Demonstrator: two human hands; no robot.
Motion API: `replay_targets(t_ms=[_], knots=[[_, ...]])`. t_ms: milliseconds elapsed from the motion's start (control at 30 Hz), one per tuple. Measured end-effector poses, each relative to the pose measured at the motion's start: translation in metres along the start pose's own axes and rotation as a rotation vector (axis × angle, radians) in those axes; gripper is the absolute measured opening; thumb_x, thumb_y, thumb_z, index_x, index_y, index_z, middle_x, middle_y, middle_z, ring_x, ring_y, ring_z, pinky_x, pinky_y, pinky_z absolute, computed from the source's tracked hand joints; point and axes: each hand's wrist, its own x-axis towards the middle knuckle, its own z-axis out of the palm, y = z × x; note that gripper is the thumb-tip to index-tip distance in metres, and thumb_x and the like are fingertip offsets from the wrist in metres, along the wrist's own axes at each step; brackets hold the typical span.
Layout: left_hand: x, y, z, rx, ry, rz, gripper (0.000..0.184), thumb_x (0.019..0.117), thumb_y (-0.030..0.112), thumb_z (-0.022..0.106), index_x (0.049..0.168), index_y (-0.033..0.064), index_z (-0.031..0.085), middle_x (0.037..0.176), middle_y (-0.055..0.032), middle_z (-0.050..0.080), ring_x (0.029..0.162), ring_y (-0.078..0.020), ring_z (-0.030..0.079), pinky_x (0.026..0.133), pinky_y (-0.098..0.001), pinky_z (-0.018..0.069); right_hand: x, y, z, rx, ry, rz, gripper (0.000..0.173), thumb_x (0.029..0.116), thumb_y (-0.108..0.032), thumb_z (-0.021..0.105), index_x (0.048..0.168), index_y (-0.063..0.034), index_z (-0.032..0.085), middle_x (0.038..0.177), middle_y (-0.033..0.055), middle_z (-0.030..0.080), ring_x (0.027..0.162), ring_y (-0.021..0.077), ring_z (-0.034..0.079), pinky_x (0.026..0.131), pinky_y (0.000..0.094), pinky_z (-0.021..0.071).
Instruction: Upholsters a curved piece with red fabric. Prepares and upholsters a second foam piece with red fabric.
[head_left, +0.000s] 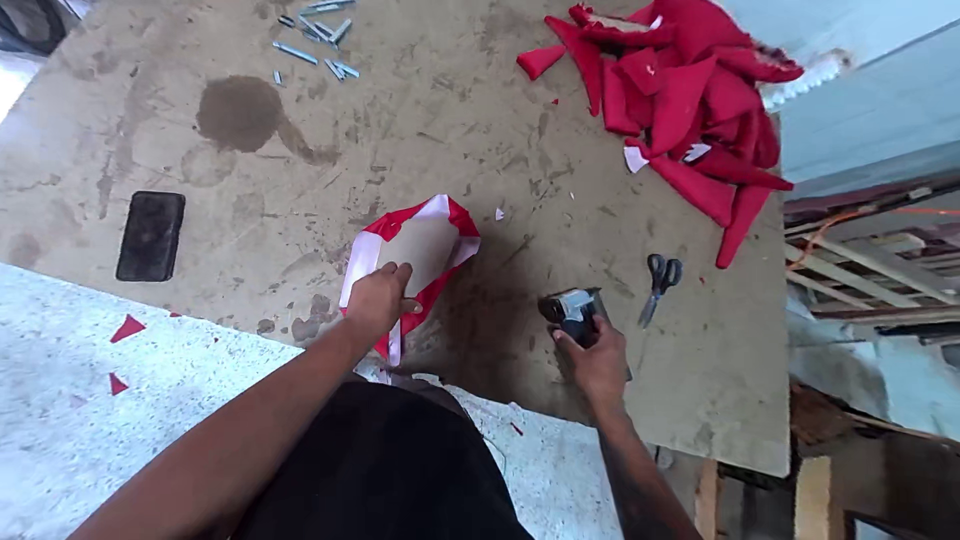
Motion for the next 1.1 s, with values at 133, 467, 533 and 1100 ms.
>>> replay_targets(t_ms=[133, 467, 533, 1100], knots=[[-0.003, -0.005, -0.002, -0.01, 0.025, 0.022, 0.05, 0.0863, 0.052, 0.078, 0.122, 0.0187, 0.066, 0.106, -0.0078, 0.068, 0.089, -0.0289, 0.07, 0.071, -0.0535, 0.0603, 0.01, -0.002, 0.015, -0.109, -0.026, 0.031, 0.082, 0.0761, -0.02, 0.089, 0.148, -0.0064, 0.052, 0.143, 0.0293, 0.048, 0.123, 0.0476, 0.056, 0.096, 0.064, 0.0527], [-0.012, -0.011, -0.013, -0.114, -0.067, 0.032, 0.05, 0.0962, 0.049, 0.068, 0.131, 0.013, 0.064, 0.128, -0.0131, 0.065, 0.112, -0.0354, 0.067, 0.09, -0.0575, 0.0564, -0.11, -0.16, 0.007, 0.112, -0.466, -0.266, 0.028, 0.0841, -0.024, 0.072, 0.111, -0.0141, 0.072, 0.095, -0.0018, 0.075, 0.086, 0.0105, 0.072, 0.08, 0.041, 0.0625], [-0.013, -0.012, -0.012, -0.113, -0.055, 0.045, 0.047, 0.0958, 0.047, 0.069, 0.127, 0.0121, 0.065, 0.123, -0.0138, 0.066, 0.108, -0.0356, 0.068, 0.086, -0.0564, 0.0577, -0.12, -0.18, 0.017, 0.053, -0.517, -0.341, 0.03, 0.0822, -0.027, 0.071, 0.111, -0.0177, 0.072, 0.096, -0.0044, 0.074, 0.089, 0.0079, 0.071, 0.081, 0.0389, 0.0618], [0.004, 0.047, -0.031, 0.004, -0.043, 0.054, 0.07, 0.0907, 0.071, 0.058, 0.128, 0.012, 0.068, 0.13, -0.0114, 0.066, 0.125, -0.032, 0.06, 0.107, -0.057, 0.0459, -0.059, -0.079, -0.01, -0.156, -0.285, -0.144, 0.059, 0.0888, -0.02, 0.073, 0.144, -0.0067, 0.054, 0.139, 0.0227, 0.055, 0.11, 0.0393, 0.067, 0.089, 0.0581, 0.0588]])
